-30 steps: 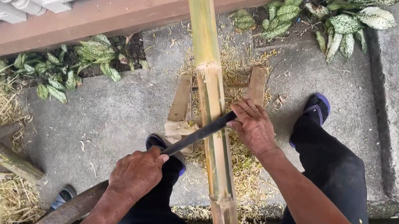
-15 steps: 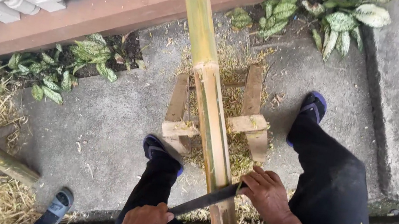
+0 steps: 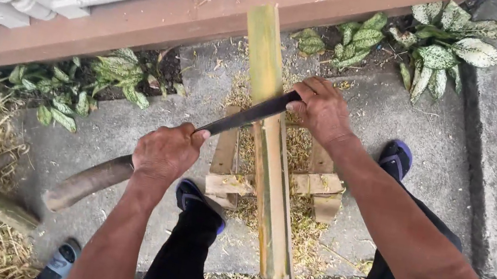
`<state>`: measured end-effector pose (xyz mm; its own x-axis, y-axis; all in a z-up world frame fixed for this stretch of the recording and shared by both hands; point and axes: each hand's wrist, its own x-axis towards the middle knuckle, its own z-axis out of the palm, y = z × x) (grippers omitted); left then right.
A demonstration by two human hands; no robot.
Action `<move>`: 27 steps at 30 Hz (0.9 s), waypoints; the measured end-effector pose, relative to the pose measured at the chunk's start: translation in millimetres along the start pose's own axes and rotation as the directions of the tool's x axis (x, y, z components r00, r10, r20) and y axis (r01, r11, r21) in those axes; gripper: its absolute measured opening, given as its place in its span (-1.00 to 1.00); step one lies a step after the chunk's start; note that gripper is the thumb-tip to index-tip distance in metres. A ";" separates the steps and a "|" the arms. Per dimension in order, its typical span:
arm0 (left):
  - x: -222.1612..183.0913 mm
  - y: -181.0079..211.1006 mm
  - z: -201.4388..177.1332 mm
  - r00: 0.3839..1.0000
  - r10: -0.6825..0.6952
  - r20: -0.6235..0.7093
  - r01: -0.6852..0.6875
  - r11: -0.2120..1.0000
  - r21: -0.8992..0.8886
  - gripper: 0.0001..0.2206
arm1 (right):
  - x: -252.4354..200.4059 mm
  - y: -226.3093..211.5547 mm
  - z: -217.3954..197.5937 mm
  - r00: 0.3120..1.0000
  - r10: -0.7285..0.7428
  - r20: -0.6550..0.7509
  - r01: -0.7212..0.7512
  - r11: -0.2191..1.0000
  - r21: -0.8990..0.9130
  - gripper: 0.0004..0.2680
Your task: Shaving and shaping a piece of bamboo using a machete.
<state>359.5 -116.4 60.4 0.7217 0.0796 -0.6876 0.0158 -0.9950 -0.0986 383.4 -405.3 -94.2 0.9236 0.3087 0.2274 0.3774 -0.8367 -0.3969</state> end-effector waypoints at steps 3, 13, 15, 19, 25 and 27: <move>-28.9 1.7 9.6 0.992 0.078 -0.102 -0.079 0.997 -0.011 -0.48 | -35.7 -20.3 -11.0 0.999 0.050 0.010 -0.050 0.996 -0.068 -0.72; -152.0 -35.7 195.3 0.965 0.117 0.236 -0.096 0.990 -0.099 -0.66 | -265.6 -121.7 -52.5 0.947 0.203 0.248 -0.232 0.968 0.094 -0.72; -120.5 -44.9 191.7 0.966 0.154 0.207 -0.122 0.979 -0.161 -0.67 | -226.9 -101.8 -44.5 0.966 0.174 0.193 -0.189 0.980 0.061 -0.70; -19.1 -43.1 117.8 0.975 0.221 0.005 -0.217 0.962 -0.166 -0.51 | -97.7 -37.4 -16.4 0.999 0.010 0.036 -0.010 1.000 -0.017 -0.80; 84.9 -46.7 85.8 0.949 0.250 -0.190 -0.282 0.945 -0.164 -0.39 | 13.6 -20.1 -32.8 0.999 -0.047 -0.021 0.041 0.975 -0.219 -0.74; 71.4 -50.7 106.6 0.906 0.320 -0.279 -0.368 0.919 -0.141 -0.38 | -13.1 -32.7 -37.1 0.999 -0.039 -0.002 0.037 0.976 -0.217 -0.69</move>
<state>336.5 -53.8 -60.4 0.8518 -0.2627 -0.4533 -0.1533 -0.9523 0.2638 356.4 -398.8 -51.3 0.9081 0.3397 0.2448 0.3878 -0.9028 -0.1861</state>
